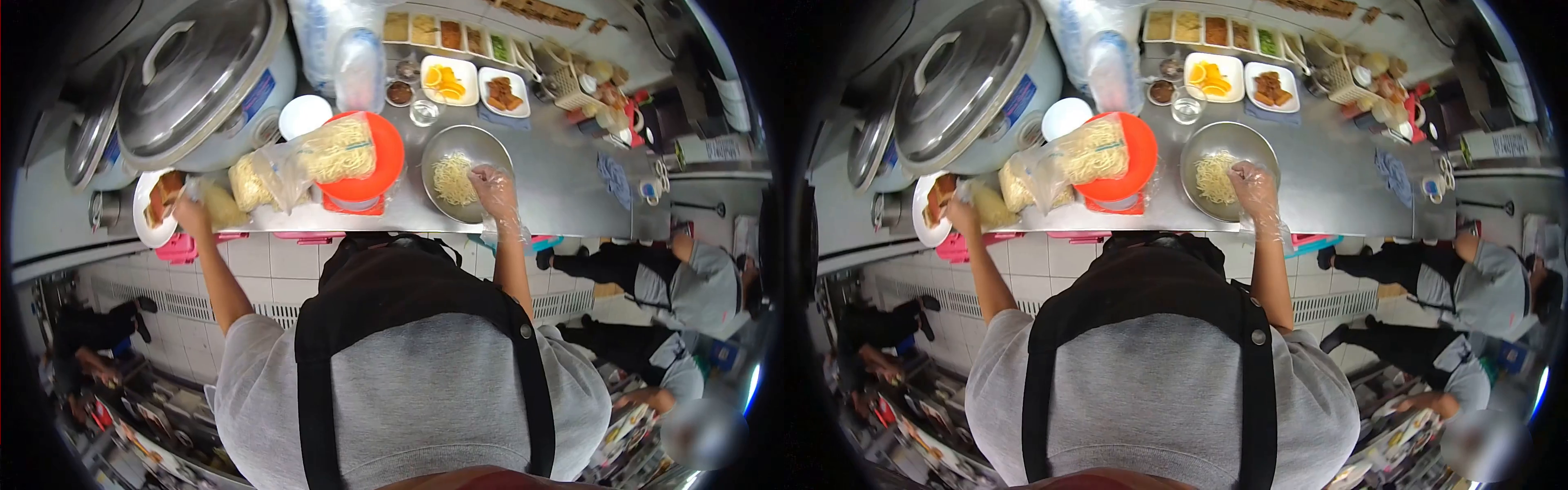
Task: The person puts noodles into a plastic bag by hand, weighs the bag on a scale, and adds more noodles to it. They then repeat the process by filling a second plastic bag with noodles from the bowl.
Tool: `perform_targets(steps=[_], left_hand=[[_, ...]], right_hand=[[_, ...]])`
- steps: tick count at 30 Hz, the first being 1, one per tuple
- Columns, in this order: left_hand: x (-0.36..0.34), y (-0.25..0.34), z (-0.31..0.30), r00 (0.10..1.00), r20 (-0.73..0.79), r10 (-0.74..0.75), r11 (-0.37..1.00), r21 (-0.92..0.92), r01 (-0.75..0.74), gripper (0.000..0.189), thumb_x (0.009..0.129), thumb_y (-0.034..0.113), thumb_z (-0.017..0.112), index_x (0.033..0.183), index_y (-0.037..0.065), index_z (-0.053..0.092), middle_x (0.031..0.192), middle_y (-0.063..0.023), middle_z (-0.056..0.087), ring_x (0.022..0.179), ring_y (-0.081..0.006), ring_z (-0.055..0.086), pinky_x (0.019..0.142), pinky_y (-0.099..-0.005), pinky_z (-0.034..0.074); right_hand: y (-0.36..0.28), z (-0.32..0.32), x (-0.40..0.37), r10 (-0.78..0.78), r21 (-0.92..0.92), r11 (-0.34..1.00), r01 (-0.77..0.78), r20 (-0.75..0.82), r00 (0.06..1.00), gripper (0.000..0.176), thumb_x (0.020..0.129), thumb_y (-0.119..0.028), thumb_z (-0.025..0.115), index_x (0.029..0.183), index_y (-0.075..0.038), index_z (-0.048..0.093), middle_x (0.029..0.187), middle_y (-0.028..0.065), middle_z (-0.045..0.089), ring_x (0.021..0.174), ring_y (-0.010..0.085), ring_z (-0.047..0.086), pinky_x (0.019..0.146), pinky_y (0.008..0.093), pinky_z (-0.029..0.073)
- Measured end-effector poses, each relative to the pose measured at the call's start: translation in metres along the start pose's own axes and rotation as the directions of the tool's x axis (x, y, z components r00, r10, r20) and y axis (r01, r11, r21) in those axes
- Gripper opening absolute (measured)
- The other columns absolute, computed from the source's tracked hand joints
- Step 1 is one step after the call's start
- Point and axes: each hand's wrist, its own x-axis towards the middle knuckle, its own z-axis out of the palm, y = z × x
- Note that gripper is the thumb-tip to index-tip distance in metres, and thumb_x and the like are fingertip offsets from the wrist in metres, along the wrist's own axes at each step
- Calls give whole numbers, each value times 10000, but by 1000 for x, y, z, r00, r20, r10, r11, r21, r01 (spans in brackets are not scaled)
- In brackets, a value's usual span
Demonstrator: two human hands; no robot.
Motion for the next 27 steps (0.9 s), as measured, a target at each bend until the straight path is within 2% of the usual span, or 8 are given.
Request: perform_targets(steps=[7,12,14,16,21,22,23,27], left_hand=[[-27,-40,-51,924,-349,156,917,-296,-267,202,870,195,545,1010,136,679,966,-76,673,771,-228,643,681,-345,493],[-44,-39,-165,917,-264,300,706,707,-28,219,797,301,623,1000,226,656,722,-77,616,568,-214,581,506,-292,468],[-38,-48,-205,824,-501,266,857,513,35,168,800,262,640,957,204,637,700,-59,594,571,-194,581,452,-331,444],[-39,22,-248,751,-560,-350,655,-720,-232,137,807,219,631,855,95,595,734,-73,589,595,-188,590,467,-325,470],[-35,99,-286,792,-583,-180,329,-795,-510,212,838,112,582,724,-39,487,810,-172,590,672,-240,577,585,-337,499],[-41,140,-287,654,-746,127,728,-377,-572,171,821,87,585,821,-71,521,873,-214,598,759,-284,597,654,-370,514],[-45,115,-245,860,-510,-24,290,-827,-482,201,834,107,581,927,-69,557,908,-216,609,847,-312,618,678,-393,527],[-115,312,-255,890,-285,355,746,-487,-454,291,784,269,700,644,58,556,562,-34,518,505,-159,490,485,-290,410]], right_hand=[[4,-18,-8,100,65,993,-95,-77,992,227,782,-248,639,872,-40,655,772,162,642,716,290,618,673,365,481],[-26,-38,4,47,7,999,-46,-85,995,260,808,-235,652,974,-36,650,822,100,674,729,163,630,683,286,482],[-36,-45,12,-18,-18,1000,16,-116,993,276,819,-246,647,992,-31,643,850,99,675,748,153,626,718,274,484],[-57,-55,16,-5,96,995,18,-135,991,265,819,-240,650,988,-37,649,887,97,670,761,157,619,718,276,484],[-136,-104,-5,-365,413,834,367,-86,927,375,722,-233,732,1048,-72,635,1009,79,645,880,186,605,755,313,483],[-145,-112,-11,-469,420,782,461,-90,879,433,696,-241,749,1076,-77,621,1031,79,637,928,197,594,790,326,476],[-153,-120,-17,-565,428,721,545,-91,820,492,671,-249,766,1105,-81,608,1052,79,630,975,209,583,825,340,468],[-143,-143,-39,-684,334,693,639,23,729,684,647,-361,754,1229,-113,492,1160,132,525,1105,339,482,952,445,377]])
